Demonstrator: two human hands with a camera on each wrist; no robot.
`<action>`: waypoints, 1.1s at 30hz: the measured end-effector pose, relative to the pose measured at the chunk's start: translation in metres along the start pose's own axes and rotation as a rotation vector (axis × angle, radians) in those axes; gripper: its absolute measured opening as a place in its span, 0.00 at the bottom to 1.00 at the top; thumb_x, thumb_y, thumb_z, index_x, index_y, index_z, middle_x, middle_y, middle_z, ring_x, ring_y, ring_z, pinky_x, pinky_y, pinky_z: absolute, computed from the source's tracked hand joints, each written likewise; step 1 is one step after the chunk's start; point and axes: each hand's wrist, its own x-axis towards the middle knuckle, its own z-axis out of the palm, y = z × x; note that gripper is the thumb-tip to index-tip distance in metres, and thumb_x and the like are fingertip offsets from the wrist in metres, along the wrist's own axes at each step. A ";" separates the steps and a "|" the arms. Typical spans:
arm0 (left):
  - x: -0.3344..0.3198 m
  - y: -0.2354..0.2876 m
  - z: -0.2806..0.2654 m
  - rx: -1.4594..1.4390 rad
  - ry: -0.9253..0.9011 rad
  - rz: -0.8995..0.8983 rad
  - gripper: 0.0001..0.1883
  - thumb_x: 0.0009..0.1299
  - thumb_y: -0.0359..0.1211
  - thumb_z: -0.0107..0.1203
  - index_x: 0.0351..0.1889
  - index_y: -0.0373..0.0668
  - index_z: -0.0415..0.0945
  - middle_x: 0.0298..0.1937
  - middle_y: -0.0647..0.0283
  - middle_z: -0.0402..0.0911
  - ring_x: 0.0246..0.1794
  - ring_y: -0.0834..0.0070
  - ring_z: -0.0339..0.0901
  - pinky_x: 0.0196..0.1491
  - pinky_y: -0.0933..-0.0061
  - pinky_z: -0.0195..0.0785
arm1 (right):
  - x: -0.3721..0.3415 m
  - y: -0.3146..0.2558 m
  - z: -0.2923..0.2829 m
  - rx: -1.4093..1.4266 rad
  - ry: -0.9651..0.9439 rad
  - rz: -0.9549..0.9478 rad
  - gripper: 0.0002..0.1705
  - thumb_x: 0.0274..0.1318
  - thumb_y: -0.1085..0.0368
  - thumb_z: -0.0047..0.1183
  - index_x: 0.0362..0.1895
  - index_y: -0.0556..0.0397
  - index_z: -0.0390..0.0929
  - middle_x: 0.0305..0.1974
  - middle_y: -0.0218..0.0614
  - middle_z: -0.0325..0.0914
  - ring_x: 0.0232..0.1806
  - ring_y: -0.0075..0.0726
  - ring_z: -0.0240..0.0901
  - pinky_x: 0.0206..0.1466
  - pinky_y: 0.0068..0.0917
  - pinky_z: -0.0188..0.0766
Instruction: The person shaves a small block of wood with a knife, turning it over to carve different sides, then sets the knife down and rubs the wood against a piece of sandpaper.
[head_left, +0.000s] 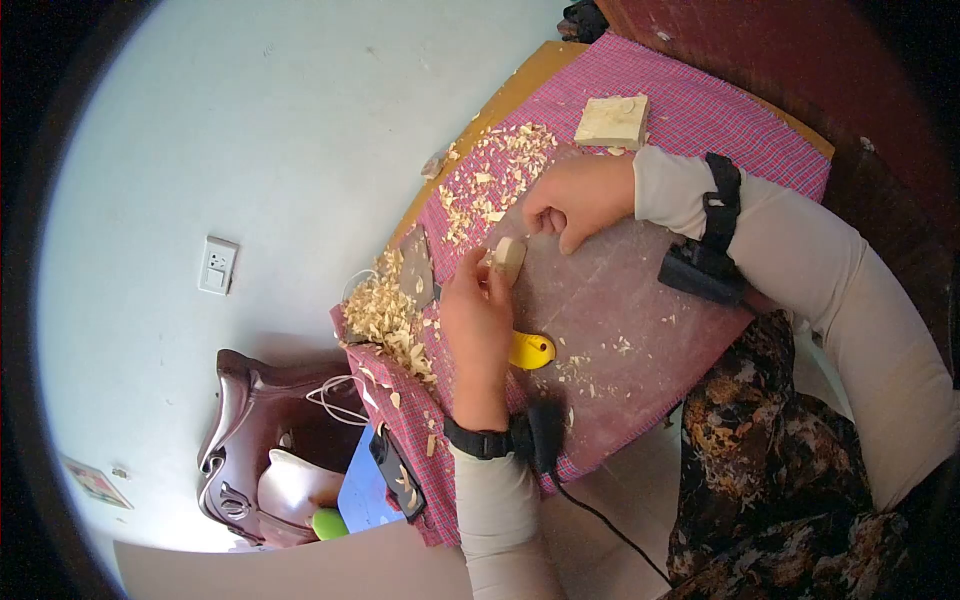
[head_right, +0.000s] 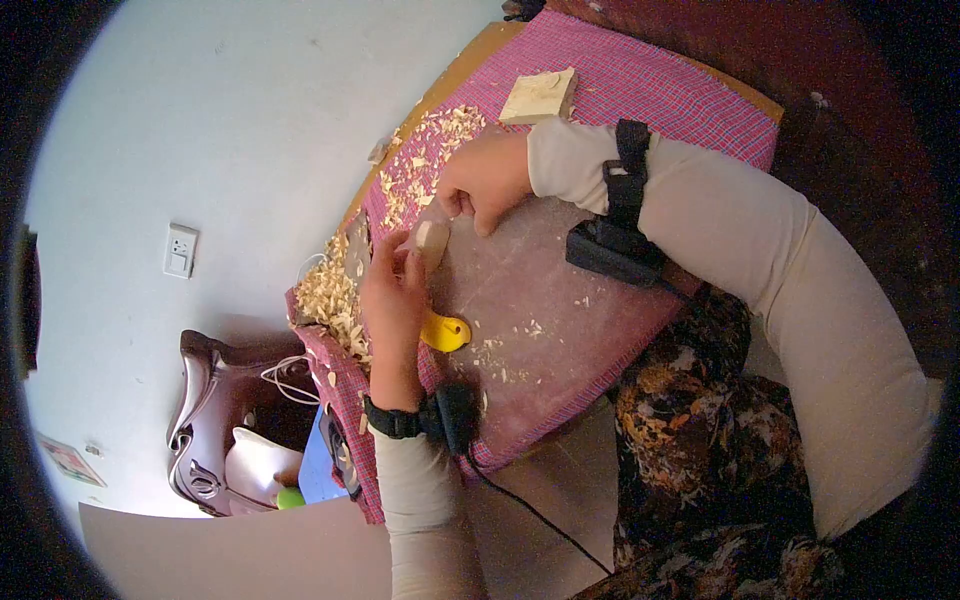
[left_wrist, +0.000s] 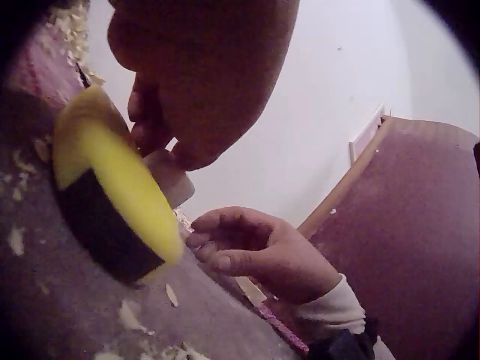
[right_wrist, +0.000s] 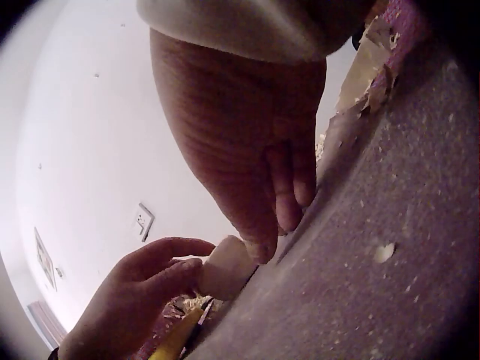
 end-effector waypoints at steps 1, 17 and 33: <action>0.001 -0.002 0.000 0.000 0.000 0.000 0.14 0.62 0.29 0.56 0.47 0.40 0.74 0.30 0.53 0.79 0.33 0.52 0.76 0.38 0.59 0.69 | 0.000 -0.001 0.000 -0.010 0.001 0.007 0.22 0.35 0.65 0.64 0.39 0.57 0.76 0.33 0.38 0.79 0.33 0.34 0.77 0.37 0.30 0.73; 0.006 -0.015 0.011 0.144 0.078 0.307 0.19 0.59 0.29 0.58 0.49 0.38 0.74 0.46 0.52 0.74 0.48 0.53 0.70 0.52 0.58 0.64 | -0.001 -0.002 -0.001 -0.011 -0.004 0.027 0.21 0.35 0.65 0.64 0.39 0.58 0.76 0.32 0.38 0.79 0.32 0.34 0.76 0.36 0.29 0.73; 0.001 -0.005 0.009 0.163 -0.104 0.235 0.18 0.55 0.33 0.62 0.42 0.37 0.77 0.41 0.51 0.74 0.45 0.52 0.70 0.49 0.57 0.65 | -0.001 -0.003 -0.002 -0.020 0.017 0.030 0.21 0.34 0.66 0.64 0.38 0.57 0.77 0.31 0.37 0.79 0.31 0.32 0.77 0.34 0.29 0.73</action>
